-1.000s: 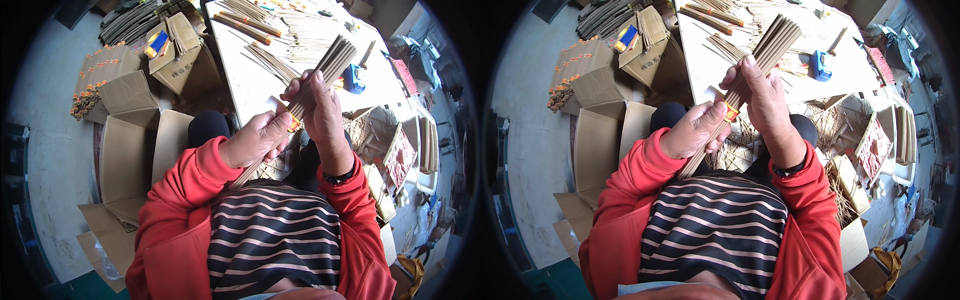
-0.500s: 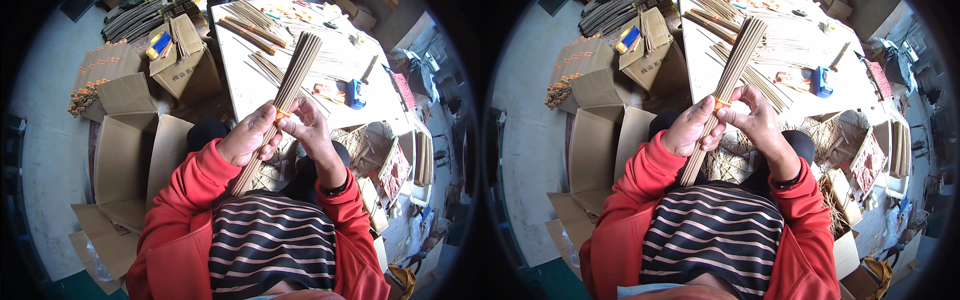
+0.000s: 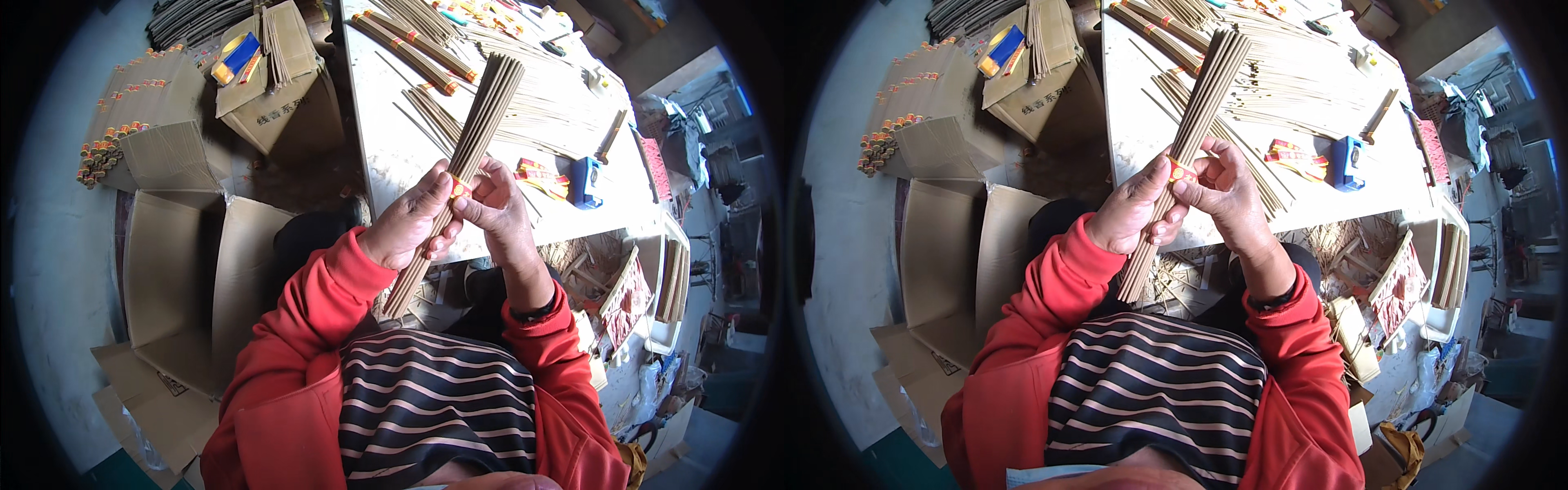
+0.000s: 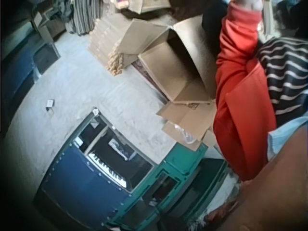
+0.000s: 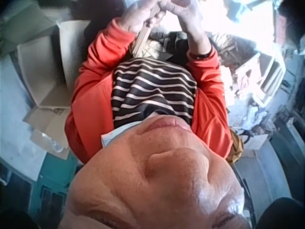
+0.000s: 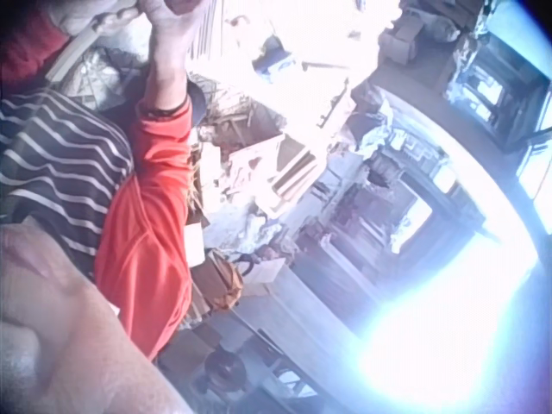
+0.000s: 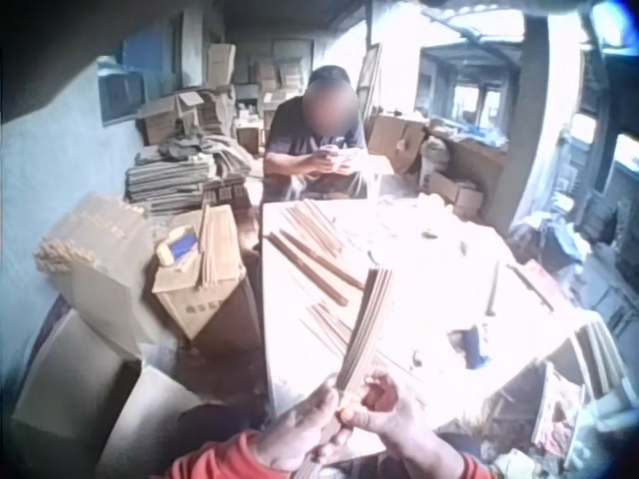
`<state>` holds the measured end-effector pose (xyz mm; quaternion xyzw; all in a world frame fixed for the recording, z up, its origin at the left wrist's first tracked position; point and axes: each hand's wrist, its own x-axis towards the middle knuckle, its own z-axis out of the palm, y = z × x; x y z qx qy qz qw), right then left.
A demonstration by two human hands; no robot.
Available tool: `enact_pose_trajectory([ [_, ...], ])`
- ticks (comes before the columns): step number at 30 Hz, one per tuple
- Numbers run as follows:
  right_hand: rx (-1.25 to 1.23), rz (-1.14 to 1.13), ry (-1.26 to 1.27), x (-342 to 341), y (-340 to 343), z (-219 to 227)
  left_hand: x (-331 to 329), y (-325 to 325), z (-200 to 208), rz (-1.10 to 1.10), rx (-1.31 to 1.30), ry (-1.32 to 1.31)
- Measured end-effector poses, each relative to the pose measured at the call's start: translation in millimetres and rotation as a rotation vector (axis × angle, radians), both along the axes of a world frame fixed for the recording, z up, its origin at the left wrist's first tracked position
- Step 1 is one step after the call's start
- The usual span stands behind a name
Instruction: The person gathers thin wooden sticks, aligns them into a bundle, and secures the bundle with a rubber band. The person repeats this process multiple times, placing finished bundles on the table.
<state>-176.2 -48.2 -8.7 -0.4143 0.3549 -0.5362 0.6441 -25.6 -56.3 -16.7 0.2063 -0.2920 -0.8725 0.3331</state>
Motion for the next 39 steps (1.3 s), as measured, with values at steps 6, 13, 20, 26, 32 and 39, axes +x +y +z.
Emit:
enact_pose_trajectory([
  [6, 0.053, 0.054, 0.152, -9.2, -23.4, -8.2, 0.7, -19.6, -24.6, 0.019, 0.019, 0.029],
  [13, 0.156, -0.037, 0.595, -37.8, -52.8, -43.5, 4.4, -26.1, -37.8, 0.115, 0.087, -0.056],
  [20, -0.371, -0.378, 1.040, -29.0, -49.7, -13.3, -1.0, -17.8, -17.3, 0.076, -0.040, -0.164],
  [26, -0.025, 0.274, -0.133, -3.0, -33.0, 23.9, -10.9, 4.4, -1.6, -0.137, -0.121, -0.156],
  [32, 0.039, -0.142, -0.170, 17.7, -1.3, 45.6, -12.8, 14.4, 6.7, -0.104, -0.334, -0.341],
  [39, 0.008, -0.322, -0.106, 30.3, 19.8, 57.9, -20.7, 31.0, -4.3, 0.280, -0.914, -0.629],
])
